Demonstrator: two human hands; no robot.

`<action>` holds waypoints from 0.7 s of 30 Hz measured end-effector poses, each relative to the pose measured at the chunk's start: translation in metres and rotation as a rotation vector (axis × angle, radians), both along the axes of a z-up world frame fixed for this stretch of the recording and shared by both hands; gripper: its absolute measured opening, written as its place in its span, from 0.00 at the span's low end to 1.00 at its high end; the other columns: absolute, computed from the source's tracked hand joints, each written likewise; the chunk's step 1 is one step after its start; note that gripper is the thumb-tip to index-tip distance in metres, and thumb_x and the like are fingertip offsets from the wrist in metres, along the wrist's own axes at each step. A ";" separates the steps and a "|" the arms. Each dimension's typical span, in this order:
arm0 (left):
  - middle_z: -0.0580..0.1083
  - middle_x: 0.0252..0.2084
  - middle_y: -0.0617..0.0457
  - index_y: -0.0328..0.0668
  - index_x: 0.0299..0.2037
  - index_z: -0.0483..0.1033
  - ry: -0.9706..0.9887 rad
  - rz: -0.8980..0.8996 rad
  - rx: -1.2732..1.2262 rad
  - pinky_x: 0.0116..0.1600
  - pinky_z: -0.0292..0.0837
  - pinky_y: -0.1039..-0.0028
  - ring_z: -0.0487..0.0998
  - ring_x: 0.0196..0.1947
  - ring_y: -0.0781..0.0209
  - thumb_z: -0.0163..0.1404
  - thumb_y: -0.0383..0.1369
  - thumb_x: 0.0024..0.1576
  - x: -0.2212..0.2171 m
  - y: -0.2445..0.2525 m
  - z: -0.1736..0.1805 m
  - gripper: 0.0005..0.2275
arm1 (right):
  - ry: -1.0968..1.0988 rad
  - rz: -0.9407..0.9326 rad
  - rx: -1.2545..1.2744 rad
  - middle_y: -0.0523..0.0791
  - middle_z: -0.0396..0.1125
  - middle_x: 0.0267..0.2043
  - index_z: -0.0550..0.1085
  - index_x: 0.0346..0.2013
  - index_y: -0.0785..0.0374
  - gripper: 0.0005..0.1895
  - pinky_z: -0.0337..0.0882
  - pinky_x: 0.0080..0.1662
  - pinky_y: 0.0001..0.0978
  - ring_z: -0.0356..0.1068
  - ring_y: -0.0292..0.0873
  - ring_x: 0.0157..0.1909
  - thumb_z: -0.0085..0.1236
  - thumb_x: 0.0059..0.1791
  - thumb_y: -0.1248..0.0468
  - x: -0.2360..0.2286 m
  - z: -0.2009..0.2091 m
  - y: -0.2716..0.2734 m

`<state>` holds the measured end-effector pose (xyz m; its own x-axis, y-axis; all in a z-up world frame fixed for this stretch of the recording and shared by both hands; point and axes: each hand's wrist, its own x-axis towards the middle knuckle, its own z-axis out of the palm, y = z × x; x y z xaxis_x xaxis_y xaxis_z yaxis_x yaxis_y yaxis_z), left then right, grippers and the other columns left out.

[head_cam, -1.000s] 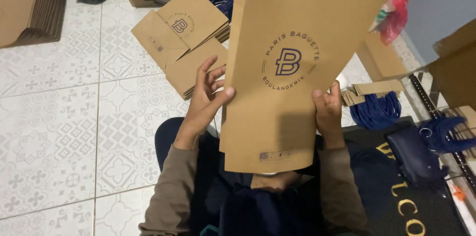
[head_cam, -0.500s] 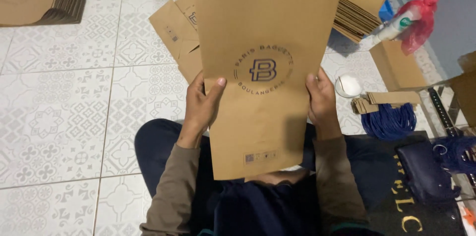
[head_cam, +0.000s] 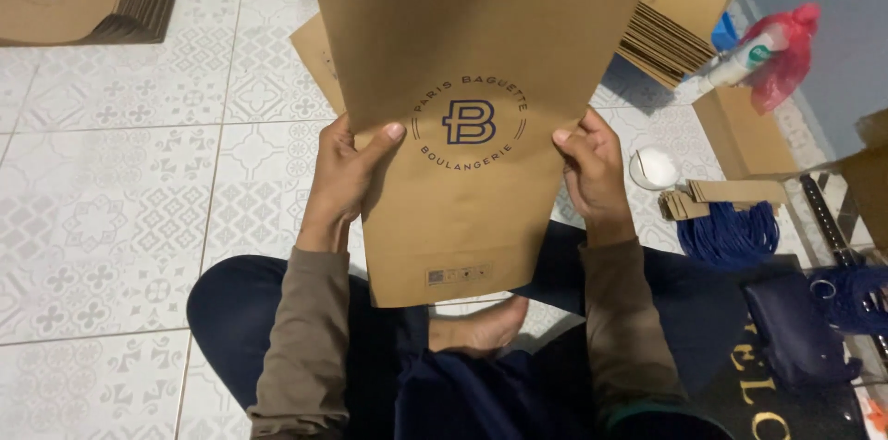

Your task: Folding and preparing paper bags for packing snacks by opening them and shaping the base.

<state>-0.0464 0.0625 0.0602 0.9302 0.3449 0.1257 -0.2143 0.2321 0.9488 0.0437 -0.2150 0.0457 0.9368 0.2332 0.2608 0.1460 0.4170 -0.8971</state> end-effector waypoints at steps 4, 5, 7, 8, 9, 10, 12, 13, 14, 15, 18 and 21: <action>0.79 0.29 0.47 0.39 0.41 0.79 0.001 0.018 -0.004 0.32 0.83 0.66 0.83 0.28 0.58 0.64 0.27 0.54 -0.011 0.003 -0.001 0.09 | -0.090 -0.006 -0.010 0.51 0.73 0.43 0.67 0.56 0.65 0.18 0.81 0.47 0.39 0.78 0.46 0.44 0.57 0.52 0.68 -0.006 0.016 0.013; 0.79 0.29 0.47 0.39 0.41 0.79 0.004 0.016 -0.012 0.32 0.83 0.67 0.83 0.28 0.59 0.64 0.27 0.54 -0.014 0.001 0.003 0.08 | -0.124 -0.064 -0.033 0.51 0.73 0.39 0.69 0.53 0.66 0.14 0.82 0.43 0.38 0.78 0.46 0.40 0.58 0.54 0.66 -0.012 0.026 0.019; 0.80 0.32 0.47 0.40 0.43 0.80 -0.001 -0.011 0.031 0.35 0.83 0.65 0.83 0.31 0.59 0.65 0.26 0.53 -0.020 0.001 0.008 0.10 | -0.135 -0.102 -0.034 0.51 0.73 0.38 0.69 0.53 0.66 0.14 0.82 0.42 0.37 0.78 0.46 0.39 0.59 0.54 0.67 -0.012 0.021 0.016; 0.80 0.35 0.48 0.40 0.45 0.80 0.006 -0.044 0.070 0.37 0.83 0.64 0.82 0.34 0.60 0.65 0.26 0.52 -0.024 0.000 0.009 0.12 | -0.134 -0.146 -0.039 0.51 0.74 0.36 0.70 0.52 0.66 0.13 0.83 0.41 0.37 0.78 0.45 0.37 0.60 0.54 0.67 -0.015 0.018 0.012; 0.80 0.35 0.48 0.40 0.45 0.80 0.003 -0.052 0.074 0.37 0.83 0.64 0.82 0.34 0.60 0.65 0.26 0.52 -0.019 0.005 -0.001 0.12 | -0.136 -0.155 -0.036 0.51 0.74 0.36 0.70 0.52 0.66 0.13 0.83 0.41 0.37 0.78 0.45 0.37 0.60 0.54 0.67 -0.018 0.017 0.008; 0.80 0.39 0.48 0.40 0.49 0.79 -0.043 -0.084 0.121 0.42 0.82 0.63 0.80 0.38 0.59 0.66 0.24 0.50 -0.011 0.011 -0.011 0.16 | -0.156 -0.170 -0.032 0.49 0.74 0.39 0.70 0.54 0.65 0.15 0.82 0.43 0.38 0.78 0.44 0.39 0.60 0.53 0.69 -0.019 0.017 0.003; 0.79 0.44 0.47 0.40 0.53 0.78 -0.093 -0.132 0.168 0.47 0.80 0.62 0.79 0.43 0.59 0.66 0.22 0.48 -0.004 0.008 -0.007 0.21 | -0.177 -0.202 -0.028 0.48 0.74 0.41 0.69 0.56 0.64 0.17 0.82 0.45 0.38 0.77 0.42 0.41 0.60 0.53 0.71 -0.018 0.010 -0.011; 0.79 0.46 0.49 0.41 0.54 0.76 -0.129 -0.157 0.164 0.47 0.80 0.64 0.78 0.44 0.61 0.67 0.24 0.49 -0.005 0.001 0.005 0.22 | -0.176 -0.194 -0.028 0.50 0.74 0.43 0.69 0.57 0.64 0.18 0.82 0.47 0.41 0.77 0.44 0.43 0.59 0.53 0.72 -0.016 0.001 -0.021; 0.79 0.47 0.50 0.42 0.56 0.74 -0.159 -0.185 0.156 0.47 0.80 0.65 0.77 0.46 0.63 0.68 0.26 0.49 -0.008 -0.006 0.015 0.24 | -0.170 -0.188 -0.031 0.51 0.74 0.44 0.68 0.58 0.65 0.18 0.82 0.48 0.43 0.77 0.46 0.44 0.58 0.53 0.73 -0.017 -0.008 -0.030; 0.79 0.47 0.50 0.42 0.56 0.74 -0.157 -0.203 0.152 0.47 0.80 0.65 0.77 0.46 0.63 0.68 0.26 0.49 -0.006 -0.012 0.013 0.24 | -0.167 -0.206 -0.035 0.51 0.74 0.44 0.68 0.58 0.65 0.18 0.82 0.48 0.43 0.77 0.46 0.44 0.58 0.53 0.73 -0.019 -0.010 -0.040; 0.81 0.38 0.53 0.41 0.47 0.78 -0.155 -0.193 0.099 0.44 0.84 0.69 0.81 0.38 0.66 0.65 0.25 0.53 0.007 -0.033 0.008 0.14 | -0.185 -0.168 -0.049 0.51 0.73 0.45 0.68 0.59 0.67 0.21 0.79 0.50 0.42 0.75 0.45 0.46 0.58 0.51 0.75 -0.018 -0.015 -0.074; 0.80 0.35 0.50 0.38 0.41 0.80 -0.249 -0.235 0.117 0.45 0.85 0.67 0.81 0.38 0.64 0.63 0.23 0.55 0.022 -0.047 0.006 0.07 | -0.247 -0.151 -0.091 0.49 0.71 0.46 0.68 0.58 0.67 0.24 0.78 0.52 0.42 0.73 0.41 0.47 0.61 0.48 0.76 -0.010 -0.012 -0.096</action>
<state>-0.0240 0.0155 0.0659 0.9181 0.0956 0.3847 -0.3962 0.1956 0.8971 0.0338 -0.3111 0.0332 0.8734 0.1288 0.4697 0.4188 0.2937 -0.8593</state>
